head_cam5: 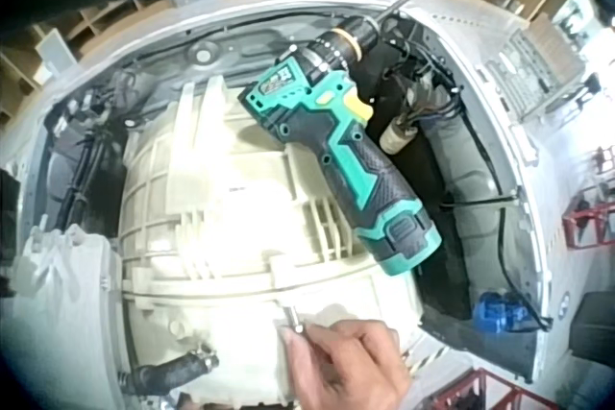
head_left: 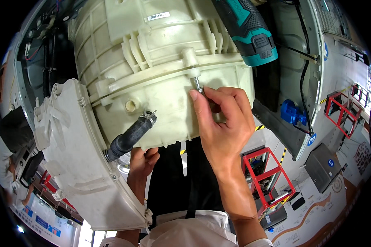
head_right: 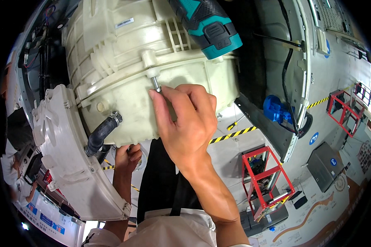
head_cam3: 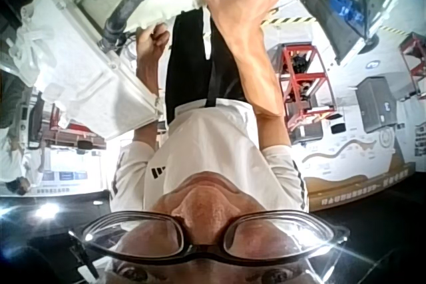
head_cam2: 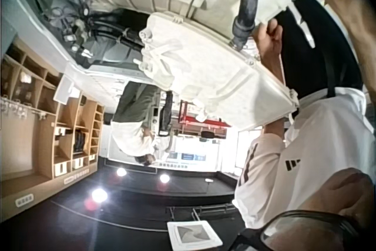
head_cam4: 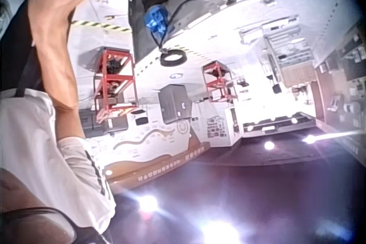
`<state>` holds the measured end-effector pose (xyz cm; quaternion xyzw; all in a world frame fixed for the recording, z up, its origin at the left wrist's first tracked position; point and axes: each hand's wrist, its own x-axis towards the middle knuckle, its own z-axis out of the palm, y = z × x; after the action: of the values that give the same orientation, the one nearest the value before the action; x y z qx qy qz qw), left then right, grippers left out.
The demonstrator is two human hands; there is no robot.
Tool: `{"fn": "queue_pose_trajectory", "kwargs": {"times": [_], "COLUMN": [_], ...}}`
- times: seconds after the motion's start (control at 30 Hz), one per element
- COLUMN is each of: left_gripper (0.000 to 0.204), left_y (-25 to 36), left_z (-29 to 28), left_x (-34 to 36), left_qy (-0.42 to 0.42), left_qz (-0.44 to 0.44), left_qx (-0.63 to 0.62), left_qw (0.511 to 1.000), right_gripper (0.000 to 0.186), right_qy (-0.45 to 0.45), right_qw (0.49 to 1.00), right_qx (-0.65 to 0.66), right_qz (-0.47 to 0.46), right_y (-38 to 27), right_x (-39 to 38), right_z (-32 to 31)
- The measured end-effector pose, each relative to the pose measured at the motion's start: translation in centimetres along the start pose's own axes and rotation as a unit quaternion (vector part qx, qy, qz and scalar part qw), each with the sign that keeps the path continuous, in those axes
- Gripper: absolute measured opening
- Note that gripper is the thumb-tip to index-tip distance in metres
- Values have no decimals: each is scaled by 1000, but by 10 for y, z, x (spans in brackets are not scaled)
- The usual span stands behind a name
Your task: The person uses a drill to remove screws from a washing machine drum assembly, handles the screws by hand, and then detaches a white plastic panel.
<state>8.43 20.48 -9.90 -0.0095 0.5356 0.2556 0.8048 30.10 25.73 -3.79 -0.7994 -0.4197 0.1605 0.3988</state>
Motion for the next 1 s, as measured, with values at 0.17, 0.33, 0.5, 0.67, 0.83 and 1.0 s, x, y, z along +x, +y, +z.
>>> {"fn": "queue_pose_trajectory", "kwargs": {"times": [0.17, 0.33, 0.5, 0.67, 0.83, 1.0], "left_gripper": [16, 16, 18, 18, 19, 21], "left_y": [0, -3, -4, -4, -2, 1], "left_z": [-3, -11, -12, -14, -14, -11], "left_x": [1, 1, 2, 2, 2, 2], "left_qy": [-14, -36, -33, -34, -30, -21], "left_qz": [1, -4, -8, -8, -8, -13], "left_qx": [2, -23, -29, -24, -17, -15], "left_qw": [1000, 999, 999, 999, 999, 1000], "right_gripper": [20, 16, 20, 20, 15, 17], "right_qy": [-8, -4, -15, -11, -12, -13], "right_qw": [1000, 1000, 1000, 1000, 1000, 1000], "right_qx": [-8, 0, -18, -2, 7, -14], "right_qz": [3, -26, -11, 17, -10, -7], "right_y": [-1, 2, 0, -3, -3, -2], "right_x": [-1, 2, -1, 2, 3, 3], "right_z": [1, -1, 1, 0, 2, 2]}}
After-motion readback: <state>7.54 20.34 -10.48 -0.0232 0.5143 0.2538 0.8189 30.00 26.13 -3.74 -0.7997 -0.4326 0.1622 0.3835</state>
